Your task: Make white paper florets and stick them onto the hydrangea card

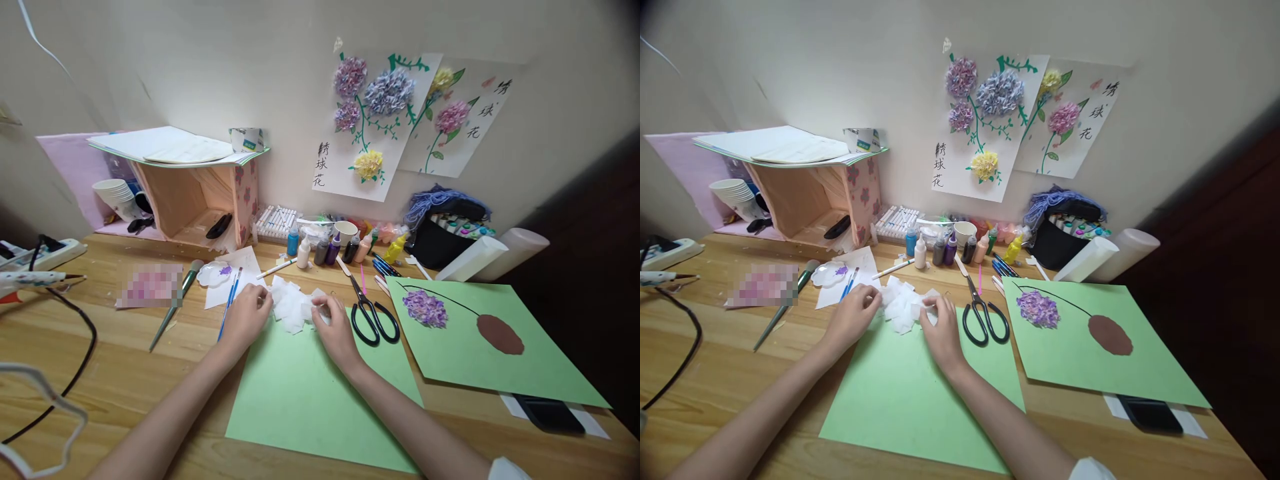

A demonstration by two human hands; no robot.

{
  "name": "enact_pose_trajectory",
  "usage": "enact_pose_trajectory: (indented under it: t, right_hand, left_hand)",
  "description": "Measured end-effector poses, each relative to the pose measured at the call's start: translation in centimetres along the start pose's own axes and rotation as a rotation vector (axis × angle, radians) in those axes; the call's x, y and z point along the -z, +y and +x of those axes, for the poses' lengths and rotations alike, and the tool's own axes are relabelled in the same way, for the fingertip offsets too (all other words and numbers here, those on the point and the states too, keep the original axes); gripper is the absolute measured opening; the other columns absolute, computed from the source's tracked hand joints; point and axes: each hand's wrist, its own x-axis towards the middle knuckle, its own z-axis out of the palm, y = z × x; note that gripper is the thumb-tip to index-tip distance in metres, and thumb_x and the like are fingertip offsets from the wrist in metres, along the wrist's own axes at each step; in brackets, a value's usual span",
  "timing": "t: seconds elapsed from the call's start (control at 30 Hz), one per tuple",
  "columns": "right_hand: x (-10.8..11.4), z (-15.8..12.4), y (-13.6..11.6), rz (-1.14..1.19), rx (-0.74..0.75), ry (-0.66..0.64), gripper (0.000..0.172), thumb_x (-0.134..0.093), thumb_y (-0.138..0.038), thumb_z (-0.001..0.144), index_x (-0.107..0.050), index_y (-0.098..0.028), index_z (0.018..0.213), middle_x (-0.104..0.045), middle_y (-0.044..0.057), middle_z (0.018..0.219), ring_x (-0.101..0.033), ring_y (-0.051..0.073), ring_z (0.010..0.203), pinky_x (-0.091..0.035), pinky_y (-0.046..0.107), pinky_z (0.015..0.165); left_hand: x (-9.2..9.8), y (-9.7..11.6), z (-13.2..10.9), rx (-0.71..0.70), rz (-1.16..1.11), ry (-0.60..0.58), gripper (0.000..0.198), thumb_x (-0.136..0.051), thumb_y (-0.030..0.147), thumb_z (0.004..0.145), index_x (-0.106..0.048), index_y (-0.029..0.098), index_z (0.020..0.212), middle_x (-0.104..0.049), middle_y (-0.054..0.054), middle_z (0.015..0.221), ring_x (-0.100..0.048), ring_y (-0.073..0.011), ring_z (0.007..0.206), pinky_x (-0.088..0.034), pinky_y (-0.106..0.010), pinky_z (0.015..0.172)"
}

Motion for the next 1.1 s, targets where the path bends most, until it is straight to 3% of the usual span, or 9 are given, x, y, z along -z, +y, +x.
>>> enact_pose_trajectory:
  t: [0.07, 0.13, 0.23, 0.33, 0.5, 0.83, 0.97, 1.1]
  right_hand:
    - [0.0, -0.1, 0.0, -0.034, -0.002, 0.064, 0.019, -0.052, -0.022, 0.078, -0.052, -0.019, 0.097, -0.054, 0.008, 0.098, -0.049, 0.022, 0.093, -0.041, 0.038, 0.083]
    - [0.0, -0.2, -0.1, -0.051, 0.001, 0.093, 0.023, -0.051, -0.020, 0.078, -0.048, -0.019, 0.101, -0.051, 0.008, 0.102, -0.047, 0.022, 0.096, -0.039, 0.039, 0.085]
    - [0.1, -0.3, -0.5, -0.042, 0.040, 0.044, 0.022, -0.048, -0.017, 0.079, -0.047, -0.020, 0.100, -0.051, 0.008, 0.103, -0.046, 0.022, 0.098, -0.038, 0.039, 0.087]
    - [0.1, -0.4, -0.6, -0.032, 0.083, 0.013, 0.019, -0.047, -0.016, 0.079, -0.048, -0.021, 0.098, -0.052, 0.007, 0.100, -0.045, 0.022, 0.098, -0.037, 0.039, 0.087]
    - [0.2, -0.4, -0.4, -0.022, 0.089, -0.006, 0.018, -0.046, -0.016, 0.080, -0.048, -0.021, 0.097, -0.053, 0.006, 0.099, -0.046, 0.022, 0.097, -0.037, 0.039, 0.086]
    - [0.1, -0.4, -0.4, 0.016, 0.066, -0.032, 0.015, -0.044, -0.018, 0.082, -0.050, -0.021, 0.096, -0.055, 0.006, 0.099, -0.048, 0.021, 0.096, -0.040, 0.037, 0.082]
    - [0.3, -0.4, -0.6, 0.026, 0.054, -0.049, 0.014, -0.044, -0.019, 0.083, -0.050, -0.021, 0.095, -0.056, 0.006, 0.098, -0.049, 0.020, 0.094, -0.040, 0.035, 0.081]
    - [0.3, -0.3, -0.9, 0.027, 0.146, -0.155, 0.006, -0.048, -0.021, 0.084, -0.054, -0.021, 0.086, -0.058, 0.003, 0.087, -0.052, 0.019, 0.085, -0.041, 0.033, 0.077]
  left_hand:
    - [0.1, 0.0, -0.1, 0.006, 0.072, 0.056, 0.022, -0.041, 0.034, 0.083, -0.055, 0.018, 0.090, -0.055, -0.007, 0.096, -0.056, -0.0204, 0.082, -0.038, -0.030, 0.064]
    - [0.3, 0.2, -0.3, -0.087, 0.114, 0.098, 0.023, -0.043, 0.033, 0.083, -0.053, 0.018, 0.097, -0.054, -0.008, 0.098, -0.055, -0.0208, 0.085, -0.039, -0.030, 0.066]
    - [0.3, 0.8, -0.8, -0.316, 0.181, 0.006, 0.014, -0.048, 0.029, 0.081, -0.056, 0.019, 0.086, -0.057, -0.006, 0.089, -0.053, -0.0211, 0.087, -0.039, -0.031, 0.071]
    - [0.0, 1.0, -1.0, -0.389, 0.266, -0.083, 0.010, -0.051, 0.026, 0.078, -0.059, 0.019, 0.078, -0.060, -0.006, 0.085, -0.053, -0.0223, 0.086, -0.038, -0.032, 0.069]
    - [-0.3, 1.0, -0.9, -0.340, 0.277, -0.138, 0.012, -0.047, 0.018, 0.078, -0.059, 0.017, 0.073, -0.061, -0.008, 0.080, -0.054, -0.0211, 0.081, -0.036, -0.030, 0.066]
    - [-0.3, 0.6, -0.7, -0.273, 0.108, -0.103, 0.008, -0.049, 0.018, 0.075, -0.056, 0.018, 0.074, -0.060, -0.006, 0.081, -0.054, -0.0192, 0.078, -0.038, -0.028, 0.068]
    - [-0.2, 0.9, -0.7, -0.208, -0.131, -0.105, 0.009, -0.050, 0.023, 0.075, -0.057, 0.018, 0.073, -0.061, -0.004, 0.079, -0.054, -0.0172, 0.075, -0.039, -0.027, 0.066]
    - [-1.1, 1.4, -0.9, -0.044, -0.467, -0.135, 0.015, -0.054, 0.030, 0.074, -0.060, 0.016, 0.074, -0.061, -0.003, 0.072, -0.051, -0.0144, 0.066, -0.038, -0.024, 0.059]
